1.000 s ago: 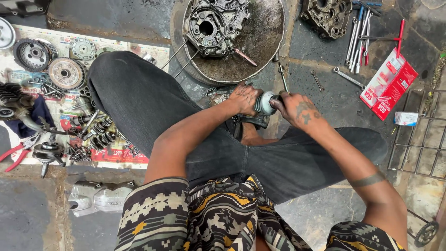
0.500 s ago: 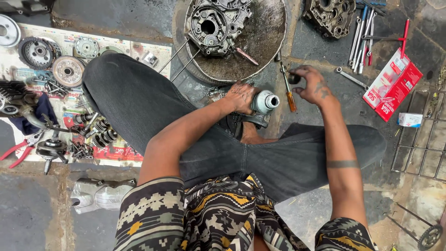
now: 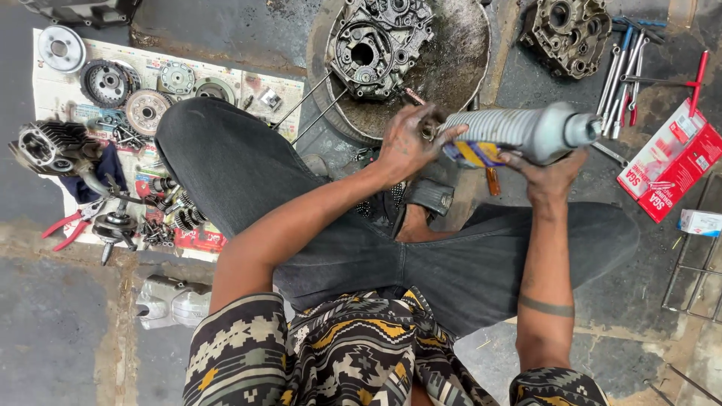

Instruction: Repairing and lubricating motorcycle engine parts.

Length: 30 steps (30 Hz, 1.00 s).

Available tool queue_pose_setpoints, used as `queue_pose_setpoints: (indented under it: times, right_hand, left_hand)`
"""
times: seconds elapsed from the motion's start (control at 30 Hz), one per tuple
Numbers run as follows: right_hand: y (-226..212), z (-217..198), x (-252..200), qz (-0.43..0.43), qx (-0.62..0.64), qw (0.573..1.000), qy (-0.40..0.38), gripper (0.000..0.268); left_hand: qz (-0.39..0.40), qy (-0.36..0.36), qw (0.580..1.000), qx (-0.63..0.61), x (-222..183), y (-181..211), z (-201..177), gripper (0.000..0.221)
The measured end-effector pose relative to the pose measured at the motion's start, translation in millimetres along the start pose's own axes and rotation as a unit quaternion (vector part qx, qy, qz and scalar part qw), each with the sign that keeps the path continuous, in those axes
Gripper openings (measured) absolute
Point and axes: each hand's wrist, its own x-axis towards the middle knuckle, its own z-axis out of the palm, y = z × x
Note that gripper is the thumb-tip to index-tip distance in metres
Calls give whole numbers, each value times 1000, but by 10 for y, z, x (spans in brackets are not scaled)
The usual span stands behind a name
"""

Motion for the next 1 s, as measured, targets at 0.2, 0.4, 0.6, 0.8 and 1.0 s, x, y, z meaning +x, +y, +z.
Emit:
queue_pose_setpoints:
  times: [0.2, 0.4, 0.6, 0.8, 1.0]
  right_hand:
    - [53, -68, 180, 0, 48, 993, 110, 86]
    - [18, -14, 213, -29, -35, 995, 93, 81]
    - [40, 65, 227, -9, 19, 992, 127, 83]
    - [253, 57, 217, -82, -147, 981, 100, 74]
    - [-235, 128, 508, -197, -280, 939, 35, 87]
  left_hand:
    - [53, 187, 979, 69, 86, -167, -188, 44]
    - [41, 169, 975, 137, -87, -723, -53, 43]
    - [10, 171, 973, 157, -250, -789, -59, 50]
    - [-33, 71, 984, 163, -375, -1128, 172, 72]
    - [-108, 35, 981, 155, 60, -683, 24, 65]
